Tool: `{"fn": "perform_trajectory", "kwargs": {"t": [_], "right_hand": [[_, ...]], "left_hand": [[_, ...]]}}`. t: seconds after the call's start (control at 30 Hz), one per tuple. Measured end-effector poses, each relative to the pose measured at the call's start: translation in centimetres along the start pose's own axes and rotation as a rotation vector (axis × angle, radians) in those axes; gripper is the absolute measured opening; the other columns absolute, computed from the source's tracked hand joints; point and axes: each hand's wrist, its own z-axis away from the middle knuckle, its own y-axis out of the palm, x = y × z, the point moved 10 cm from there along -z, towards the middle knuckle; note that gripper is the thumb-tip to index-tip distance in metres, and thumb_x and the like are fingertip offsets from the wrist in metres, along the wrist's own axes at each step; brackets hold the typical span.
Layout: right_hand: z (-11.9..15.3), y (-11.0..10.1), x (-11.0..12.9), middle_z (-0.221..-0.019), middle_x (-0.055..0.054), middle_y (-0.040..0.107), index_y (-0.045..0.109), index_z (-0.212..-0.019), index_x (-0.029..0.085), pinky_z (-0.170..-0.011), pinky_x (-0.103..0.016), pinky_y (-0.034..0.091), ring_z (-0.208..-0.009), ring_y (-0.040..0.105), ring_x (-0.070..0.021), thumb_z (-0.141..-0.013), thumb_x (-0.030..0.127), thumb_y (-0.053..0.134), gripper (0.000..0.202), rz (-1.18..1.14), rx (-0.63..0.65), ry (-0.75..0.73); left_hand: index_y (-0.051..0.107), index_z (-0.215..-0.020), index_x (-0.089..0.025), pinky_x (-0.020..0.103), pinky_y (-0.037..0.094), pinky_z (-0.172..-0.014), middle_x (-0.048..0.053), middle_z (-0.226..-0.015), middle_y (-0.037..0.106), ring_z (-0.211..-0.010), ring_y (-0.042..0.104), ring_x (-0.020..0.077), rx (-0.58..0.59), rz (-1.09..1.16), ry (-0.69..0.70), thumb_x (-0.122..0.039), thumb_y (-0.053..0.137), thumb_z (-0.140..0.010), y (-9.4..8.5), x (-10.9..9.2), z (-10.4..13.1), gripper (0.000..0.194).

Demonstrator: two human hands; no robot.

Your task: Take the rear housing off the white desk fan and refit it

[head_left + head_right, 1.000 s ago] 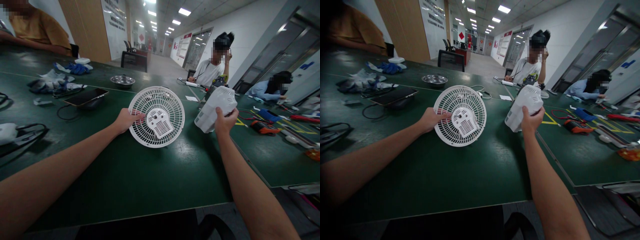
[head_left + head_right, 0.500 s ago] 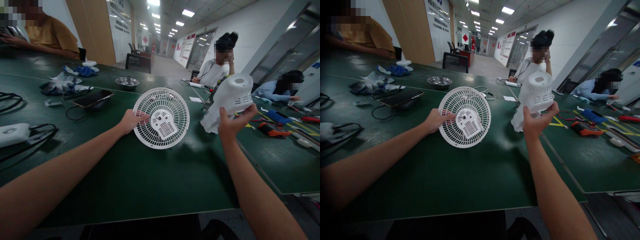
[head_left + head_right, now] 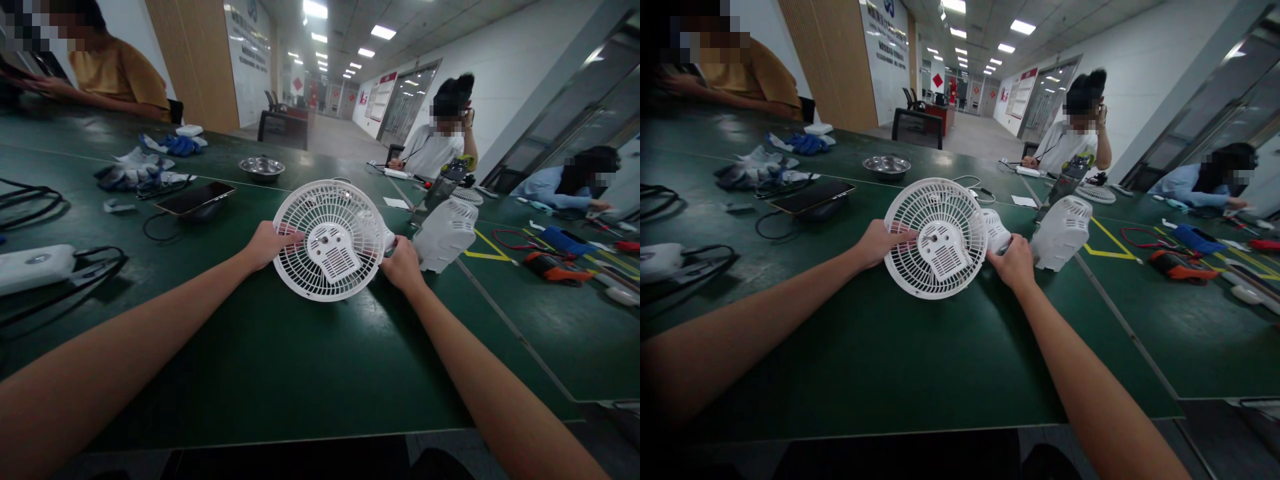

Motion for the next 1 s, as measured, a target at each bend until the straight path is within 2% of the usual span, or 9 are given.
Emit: {"fn": "perform_trajectory", "kwargs": {"t": [0.17, 0.27, 0.33, 0.4, 0.5, 0.57, 0.77, 0.87, 1.0], "right_hand": [[0.3, -1.9, 1.3, -0.124, -0.022, 0.057, 0.064, -0.116, 0.014, -0.103, -0.061, 0.04, -0.121, 0.05, -0.0418, -0.079, 0.059, 0.068, 0.059, 0.08, -0.043, -0.065], [0.3, -6.6, 1.8, -0.132, -0.018, 0.051, 0.063, -0.122, 0.018, -0.109, -0.059, 0.036, -0.128, 0.046, -0.0388, -0.078, 0.053, 0.072, 0.056, 0.047, -0.322, -0.12], [0.7, -10.1, 0.6, -0.141, -0.017, 0.044, 0.057, -0.131, 0.021, -0.113, -0.059, 0.031, -0.135, 0.04, -0.0385, -0.072, 0.046, 0.078, 0.067, 0.046, -0.564, -0.06], [0.9, -12.0, -1.8, -0.145, -0.017, 0.038, 0.05, -0.137, 0.023, -0.113, -0.062, 0.029, -0.139, 0.036, -0.0403, -0.065, 0.038, 0.081, 0.08, 0.036, -0.697, 0.067], [0.1, -11.8, -6.0, -0.142, -0.018, 0.04, 0.043, -0.141, 0.024, -0.109, -0.067, 0.032, -0.135, 0.039, -0.0431, -0.059, 0.034, 0.083, 0.091, -0.058, -0.663, 0.234], [-0.8, -11.0, -7.7, -0.138, -0.018, 0.045, 0.041, -0.14, 0.022, -0.107, -0.064, 0.035, -0.13, 0.045, -0.0412, -0.058, 0.034, 0.082, 0.093, -0.12, -0.609, 0.229], [-1.8, -10.8, -9.2, -0.133, -0.014, 0.053, 0.04, -0.138, 0.021, -0.108, -0.057, 0.039, -0.123, 0.053, -0.0354, -0.063, 0.03, 0.071, 0.082, -0.158, -0.599, 0.142], [-1.1, -11.7, -7.9, -0.141, -0.017, 0.046, 0.044, -0.138, 0.023, -0.109, -0.066, 0.032, -0.135, 0.044, -0.0409, -0.064, 0.025, 0.064, 0.077, -0.052, -0.643, 0.136], [0.4, -11.1, -2.0, -0.146, -0.018, 0.041, 0.044, -0.14, 0.021, -0.11, -0.063, 0.034, -0.14, 0.038, -0.0384, -0.072, 0.03, 0.065, 0.072, 0.002, -0.643, -0.153]], "left_hand": [[0.073, -0.082, -0.014, 0.037, 0.059, -0.072, 0.01, -0.083, 0.075, -0.072, 0.07, 0.0197, -0.022, 0.022, 0.005, -0.026, 0.083, -0.072, 0.0, -0.4, 0.2, 0.019], [0.073, -0.084, -0.014, 0.036, 0.059, -0.072, 0.01, -0.084, 0.075, -0.073, 0.071, 0.0198, -0.019, 0.016, -0.006, -0.025, 0.083, -0.072, 0.0, -0.2, 0.2, 0.019], [0.074, -0.085, -0.014, 0.036, 0.059, -0.073, 0.01, -0.086, 0.076, -0.074, 0.071, 0.02, -0.015, 0.017, -0.008, -0.026, 0.083, -0.071, -0.1, 0.0, 0.0, 0.021], [0.074, -0.086, -0.014, 0.037, 0.06, -0.074, 0.01, -0.086, 0.076, -0.075, 0.072, 0.0205, -0.005, 0.026, 0.0, -0.027, 0.084, -0.071, -0.1, 0.0, 0.0, 0.023], [0.074, -0.086, -0.013, 0.039, 0.06, -0.075, 0.01, -0.086, 0.076, -0.075, 0.072, 0.0211, 0.014, 0.03, 0.018, -0.028, 0.085, -0.071, 0.1, 0.0, -0.1, 0.024], [0.074, -0.086, -0.014, 0.039, 0.06, -0.075, 0.01, -0.085, 0.076, -0.074, 0.071, 0.0207, 0.009, 0.03, 0.024, -0.028, 0.084, -0.071, 0.1, 0.1, -0.1, 0.023], [0.074, -0.083, -0.014, 0.039, 0.06, -0.075, 0.009, -0.082, 0.075, -0.072, 0.071, 0.0198, -0.007, 0.047, 0.017, -0.026, 0.084, -0.071, 0.1, 0.0, 0.0, 0.02], [0.074, -0.086, -0.014, 0.038, 0.06, -0.075, 0.009, -0.085, 0.075, -0.073, 0.071, 0.0197, 0.004, 0.044, 0.008, -0.027, 0.084, -0.071, 0.1, 0.2, -0.2, 0.023], [0.074, -0.085, -0.014, 0.039, 0.06, -0.075, 0.009, -0.085, 0.075, -0.075, 0.071, 0.0206, 0.002, 0.054, 0.021, -0.028, 0.085, -0.07, -0.1, 0.4, -0.3, 0.024]]}}
